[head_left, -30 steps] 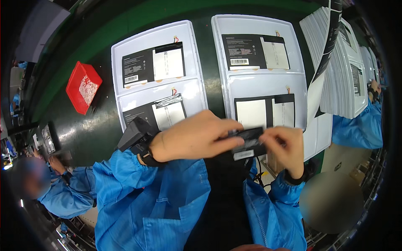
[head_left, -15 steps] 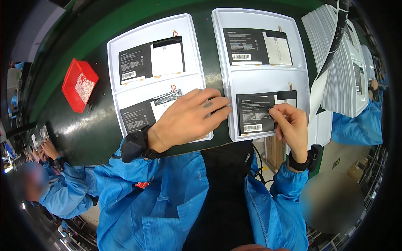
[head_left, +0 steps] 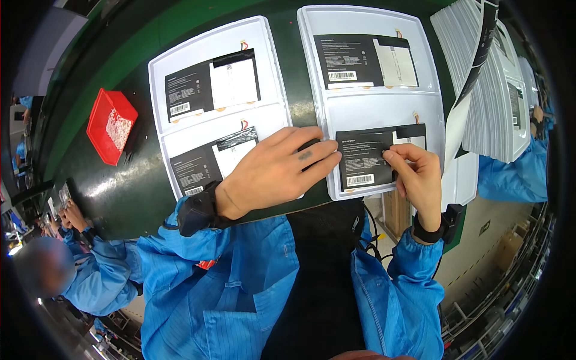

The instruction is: Applying regulatory and identification labels to battery packs and assembling them into trays, including internal component manipulation with a probe.

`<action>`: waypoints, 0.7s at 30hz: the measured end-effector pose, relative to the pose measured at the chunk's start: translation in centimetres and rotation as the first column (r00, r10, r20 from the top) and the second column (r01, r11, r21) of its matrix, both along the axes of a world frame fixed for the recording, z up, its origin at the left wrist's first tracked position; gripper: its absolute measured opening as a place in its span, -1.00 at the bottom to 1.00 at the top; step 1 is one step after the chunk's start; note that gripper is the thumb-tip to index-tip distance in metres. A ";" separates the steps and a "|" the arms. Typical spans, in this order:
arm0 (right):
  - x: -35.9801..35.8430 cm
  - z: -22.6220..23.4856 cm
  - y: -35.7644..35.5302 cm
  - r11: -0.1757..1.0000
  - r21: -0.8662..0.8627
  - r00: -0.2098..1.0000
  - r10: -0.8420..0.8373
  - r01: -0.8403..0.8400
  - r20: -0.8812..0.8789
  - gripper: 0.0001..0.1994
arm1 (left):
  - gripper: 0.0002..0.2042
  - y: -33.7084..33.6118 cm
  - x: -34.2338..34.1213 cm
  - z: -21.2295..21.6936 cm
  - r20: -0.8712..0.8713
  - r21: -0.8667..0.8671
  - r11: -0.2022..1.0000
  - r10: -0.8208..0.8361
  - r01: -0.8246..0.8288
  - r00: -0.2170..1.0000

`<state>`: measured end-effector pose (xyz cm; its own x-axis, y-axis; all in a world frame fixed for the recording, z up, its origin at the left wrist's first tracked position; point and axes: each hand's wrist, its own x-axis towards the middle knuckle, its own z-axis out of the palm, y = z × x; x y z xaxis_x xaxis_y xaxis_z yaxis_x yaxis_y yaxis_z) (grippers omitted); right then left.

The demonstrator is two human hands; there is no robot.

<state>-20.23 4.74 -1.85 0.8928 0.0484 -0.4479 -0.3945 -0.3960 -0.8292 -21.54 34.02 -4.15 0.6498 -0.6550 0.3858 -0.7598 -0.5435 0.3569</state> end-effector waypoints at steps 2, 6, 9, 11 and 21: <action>0.0 0.0 0.1 1.000 -0.014 1.000 -0.020 0.020 -0.017 -0.82 | -0.61 -0.4 0.0 0.0 0.025 0.001 1.000 -0.008 0.008 1.000; -0.1 0.1 0.1 1.000 -0.030 1.000 0.002 -0.002 0.024 -0.81 | -0.65 -1.5 -0.3 0.1 0.063 0.069 0.998 -0.009 0.004 0.998; -0.5 0.2 -0.4 0.998 -0.051 0.998 -0.042 0.045 0.052 -0.82 | -0.67 -1.9 -0.5 0.1 0.049 0.094 0.996 -0.006 0.001 0.999; -0.9 0.3 -1.2 0.993 0.017 0.986 -0.117 0.115 0.117 -0.84 | -0.65 -2.1 -0.5 0.2 0.050 0.111 0.994 -0.014 0.008 0.999; -2.6 -0.3 -4.8 0.912 -0.361 0.694 0.388 -0.195 0.606 -0.75 | -0.07 -10.2 -3.2 -0.8 -0.202 0.087 0.995 -0.023 0.041 0.979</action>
